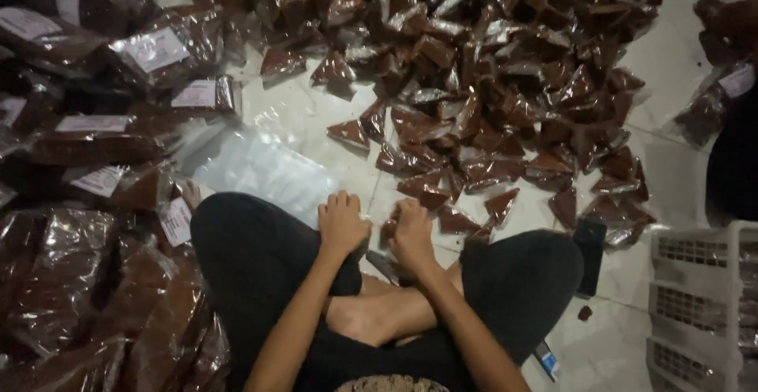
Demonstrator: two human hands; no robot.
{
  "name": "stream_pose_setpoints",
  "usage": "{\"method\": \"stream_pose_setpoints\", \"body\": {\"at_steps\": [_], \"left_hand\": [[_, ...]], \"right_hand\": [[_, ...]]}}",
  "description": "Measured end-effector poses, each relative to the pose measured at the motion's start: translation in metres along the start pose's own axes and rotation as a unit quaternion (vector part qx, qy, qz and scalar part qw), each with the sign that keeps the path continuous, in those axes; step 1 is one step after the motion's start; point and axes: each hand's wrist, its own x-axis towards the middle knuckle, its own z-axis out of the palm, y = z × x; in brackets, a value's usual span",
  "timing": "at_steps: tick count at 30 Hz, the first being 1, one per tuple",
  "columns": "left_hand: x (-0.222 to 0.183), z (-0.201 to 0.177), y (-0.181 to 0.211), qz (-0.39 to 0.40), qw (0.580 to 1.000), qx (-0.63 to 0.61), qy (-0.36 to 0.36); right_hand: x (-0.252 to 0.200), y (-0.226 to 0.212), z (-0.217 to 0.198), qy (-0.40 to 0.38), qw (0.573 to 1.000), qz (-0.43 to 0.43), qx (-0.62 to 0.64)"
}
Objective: Applying labels to small brown bread packages while sitting on the floor.
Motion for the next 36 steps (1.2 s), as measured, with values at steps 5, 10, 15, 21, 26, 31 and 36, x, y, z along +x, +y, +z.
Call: {"method": "stream_pose_setpoints", "body": {"at_steps": [5, 10, 15, 21, 26, 31, 36], "left_hand": [[-0.023, -0.002, 0.005, -0.012, 0.990, 0.040, 0.138], [-0.047, -0.038, 0.028, 0.007, 0.975, -0.122, 0.185], [-0.061, -0.011, 0.026, 0.005, 0.978, -0.138, 0.154], [-0.059, 0.019, 0.028, 0.109, 0.980, -0.074, 0.148], [-0.031, 0.003, 0.036, 0.176, 0.946, 0.001, 0.270], [0.047, 0.022, 0.081, 0.199, 0.962, -0.007, 0.188], [0.062, 0.032, 0.091, 0.174, 0.977, -0.038, 0.114]], "right_hand": [[0.002, -0.019, -0.027, -0.205, 0.976, 0.065, -0.016], [0.009, -0.051, -0.052, -0.231, 0.943, 0.040, 0.235], [0.006, -0.051, -0.035, -0.117, 0.802, 0.298, 0.505], [-0.005, -0.039, 0.003, -0.015, 0.875, 0.204, 0.440], [0.027, -0.007, -0.052, 0.047, 0.982, 0.070, -0.167], [0.026, 0.057, -0.049, -0.118, 0.960, 0.104, -0.233], [0.010, 0.021, -0.092, -0.025, 0.987, 0.159, -0.010]]}}
